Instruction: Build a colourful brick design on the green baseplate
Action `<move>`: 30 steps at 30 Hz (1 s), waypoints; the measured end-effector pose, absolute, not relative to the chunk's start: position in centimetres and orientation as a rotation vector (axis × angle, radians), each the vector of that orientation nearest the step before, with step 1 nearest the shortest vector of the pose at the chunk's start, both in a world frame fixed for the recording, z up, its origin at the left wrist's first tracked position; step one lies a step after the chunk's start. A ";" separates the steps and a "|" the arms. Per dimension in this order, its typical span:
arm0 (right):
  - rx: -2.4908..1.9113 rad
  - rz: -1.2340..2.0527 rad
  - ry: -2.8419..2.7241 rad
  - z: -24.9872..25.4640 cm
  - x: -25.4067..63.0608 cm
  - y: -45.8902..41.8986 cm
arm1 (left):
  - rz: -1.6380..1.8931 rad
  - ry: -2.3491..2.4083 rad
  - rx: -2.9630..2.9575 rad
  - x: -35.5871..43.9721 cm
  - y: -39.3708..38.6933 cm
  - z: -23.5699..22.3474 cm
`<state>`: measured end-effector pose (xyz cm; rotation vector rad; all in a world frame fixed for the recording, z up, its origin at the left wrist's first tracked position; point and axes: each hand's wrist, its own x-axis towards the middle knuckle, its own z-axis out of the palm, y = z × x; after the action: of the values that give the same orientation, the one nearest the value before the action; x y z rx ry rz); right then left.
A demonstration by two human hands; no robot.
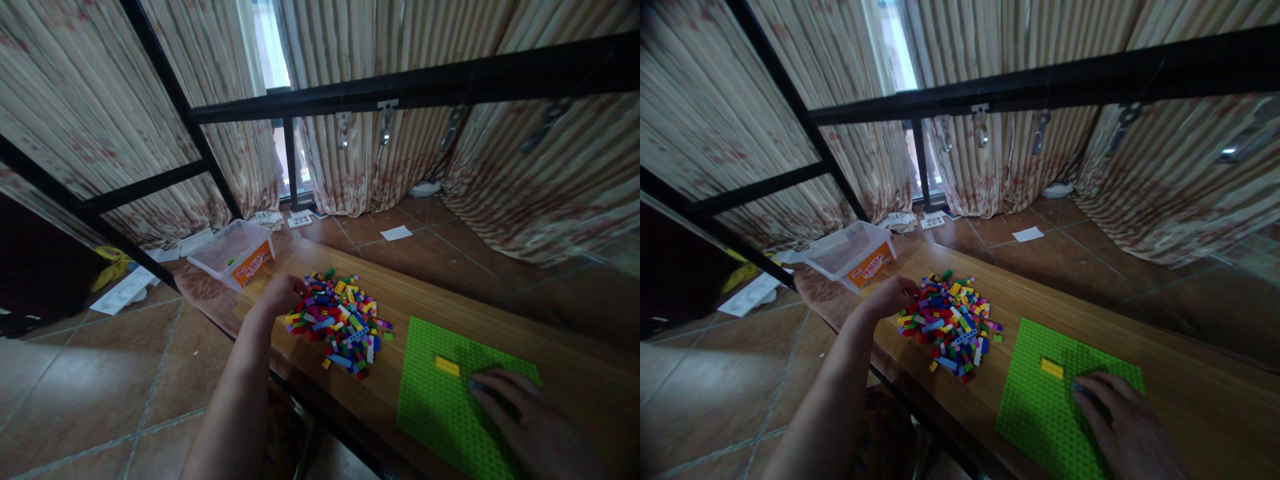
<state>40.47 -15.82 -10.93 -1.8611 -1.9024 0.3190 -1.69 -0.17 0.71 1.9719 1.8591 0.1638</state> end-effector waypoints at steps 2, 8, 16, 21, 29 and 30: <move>-1.842 0.286 -1.920 -10.9 40.5 -15.8 | 0.140 1.833 1.988 -1.6 -0.2 0.5; -1.828 0.292 -1.933 -11.0 40.7 -15.8 | 0.118 1.812 2.037 -0.6 -0.3 -0.2; -1.890 0.361 -1.834 -10.4 40.0 -15.7 | 0.317 1.678 1.968 -0.8 -0.2 0.3; -1.983 0.449 -1.677 -9.3 39.3 -15.4 | 0.592 1.122 1.578 -0.2 -0.5 1.3; -2.013 0.573 -1.370 -7.0 37.6 -15.6 | 0.688 0.768 1.320 3.2 -1.5 2.0; -1.987 0.609 -1.325 -6.7 37.3 -15.6 | 0.694 0.741 1.324 3.7 -1.7 2.0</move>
<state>37.33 -15.64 -6.66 -1.9867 -1.3247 0.6089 3.74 -1.65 2.00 1.3237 0.7413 0.6940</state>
